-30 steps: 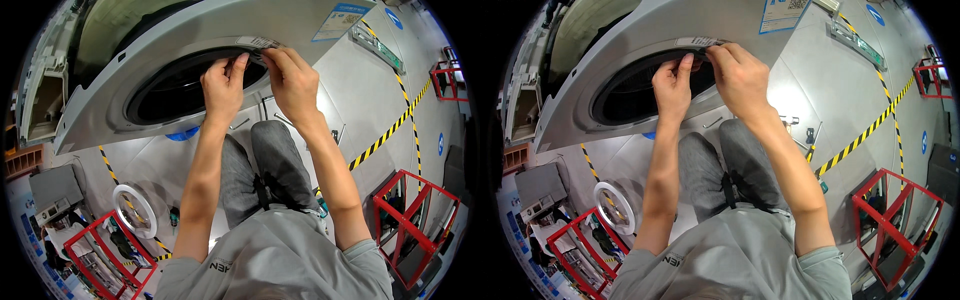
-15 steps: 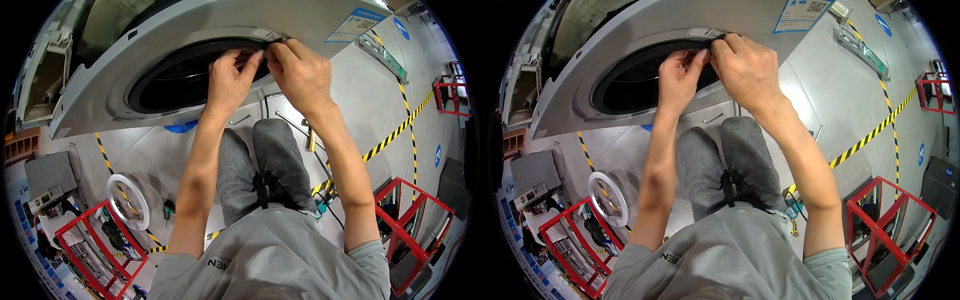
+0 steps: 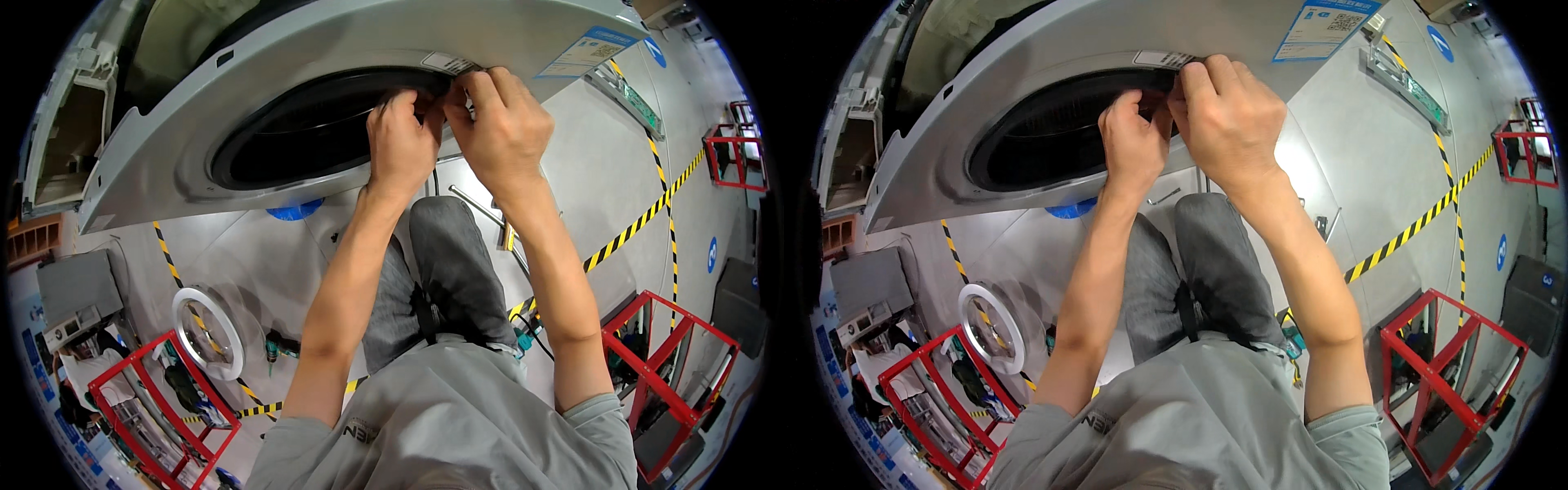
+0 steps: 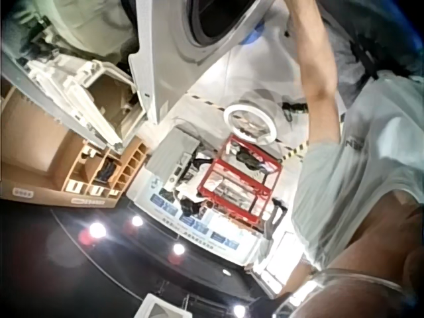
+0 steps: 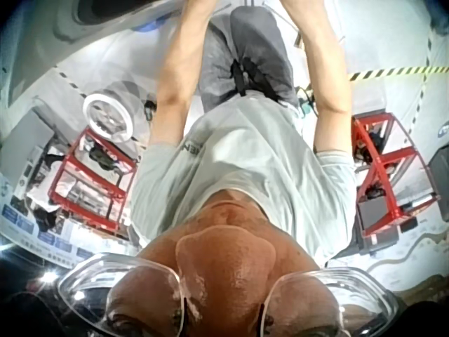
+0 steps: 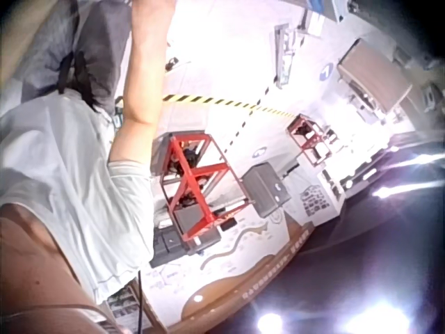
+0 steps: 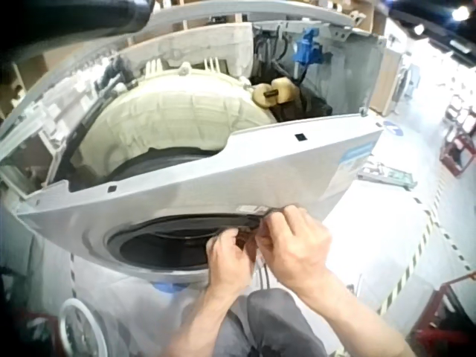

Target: The person fits a black rubber seal into the circular door opening of a washing machine by hand.

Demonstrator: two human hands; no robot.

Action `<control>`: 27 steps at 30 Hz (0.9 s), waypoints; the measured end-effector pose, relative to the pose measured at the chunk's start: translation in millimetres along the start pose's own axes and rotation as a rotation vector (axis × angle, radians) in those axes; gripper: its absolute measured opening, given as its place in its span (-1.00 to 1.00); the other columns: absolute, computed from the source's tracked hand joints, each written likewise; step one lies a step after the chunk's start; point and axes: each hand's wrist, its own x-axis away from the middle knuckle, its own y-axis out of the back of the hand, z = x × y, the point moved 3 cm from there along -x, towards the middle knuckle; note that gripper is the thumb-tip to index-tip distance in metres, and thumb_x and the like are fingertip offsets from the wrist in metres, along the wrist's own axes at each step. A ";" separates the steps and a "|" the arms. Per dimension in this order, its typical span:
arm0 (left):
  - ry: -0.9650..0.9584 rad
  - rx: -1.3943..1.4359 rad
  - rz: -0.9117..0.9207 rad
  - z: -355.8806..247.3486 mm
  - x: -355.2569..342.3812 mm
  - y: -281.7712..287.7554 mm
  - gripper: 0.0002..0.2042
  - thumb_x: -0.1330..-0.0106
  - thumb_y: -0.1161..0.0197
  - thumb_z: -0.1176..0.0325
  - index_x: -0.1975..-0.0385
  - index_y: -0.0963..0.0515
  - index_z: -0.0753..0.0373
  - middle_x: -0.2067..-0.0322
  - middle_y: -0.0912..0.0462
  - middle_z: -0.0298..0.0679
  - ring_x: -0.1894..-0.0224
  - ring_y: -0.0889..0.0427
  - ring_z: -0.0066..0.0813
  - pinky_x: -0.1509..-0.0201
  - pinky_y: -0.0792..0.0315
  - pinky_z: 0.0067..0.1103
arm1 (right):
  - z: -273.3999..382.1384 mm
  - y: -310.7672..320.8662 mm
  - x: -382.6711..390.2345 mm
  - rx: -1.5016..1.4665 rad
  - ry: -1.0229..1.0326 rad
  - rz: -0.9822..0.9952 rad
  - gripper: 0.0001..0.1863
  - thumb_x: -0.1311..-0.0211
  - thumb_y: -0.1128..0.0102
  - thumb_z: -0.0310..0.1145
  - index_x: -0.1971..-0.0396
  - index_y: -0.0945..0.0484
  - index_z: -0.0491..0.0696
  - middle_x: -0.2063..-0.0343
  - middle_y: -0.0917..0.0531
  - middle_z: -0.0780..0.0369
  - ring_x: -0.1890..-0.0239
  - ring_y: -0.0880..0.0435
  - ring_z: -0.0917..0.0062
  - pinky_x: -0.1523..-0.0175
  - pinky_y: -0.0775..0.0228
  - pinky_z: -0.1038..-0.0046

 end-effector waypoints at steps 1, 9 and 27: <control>-0.024 0.001 -0.007 0.7 -0.6 -0.3 -0.87 -0.26 -0.35 0.43 0.39 -0.62 0.37 0.43 -0.70 0.00 0.35 -0.69 0.05 0.21 -0.54 -0.28 | -0.8 -0.8 2.1 -0.025 -0.009 -0.004 -0.80 0.11 -0.43 -0.40 0.46 -0.58 0.00 0.49 -0.57 0.31 0.46 -0.61 0.43 0.45 -0.44 0.39; 0.037 0.098 0.106 1.5 -7.0 5.4 -0.79 -0.35 -0.33 0.30 0.28 -0.66 0.37 0.37 -0.75 -0.05 0.32 -0.74 -0.04 0.19 -0.57 -0.33 | -13.4 4.9 34.9 -0.292 -0.279 0.078 -0.87 -0.17 -0.39 -0.41 0.30 -0.65 -0.06 0.36 -0.67 0.24 0.35 -0.67 0.29 0.29 -0.50 0.32; 0.131 0.045 -0.339 -18.2 36.0 100.6 -0.86 -0.28 -0.36 0.52 0.21 -0.62 0.34 0.22 -0.68 -0.16 0.23 -0.65 -0.38 0.09 -0.55 -0.53 | 19.9 0.6 -2.5 -0.284 -0.195 -0.063 -0.83 -0.11 -0.44 -0.45 0.29 -0.66 -0.07 0.33 -0.69 0.22 0.35 -0.69 0.29 0.28 -0.53 0.33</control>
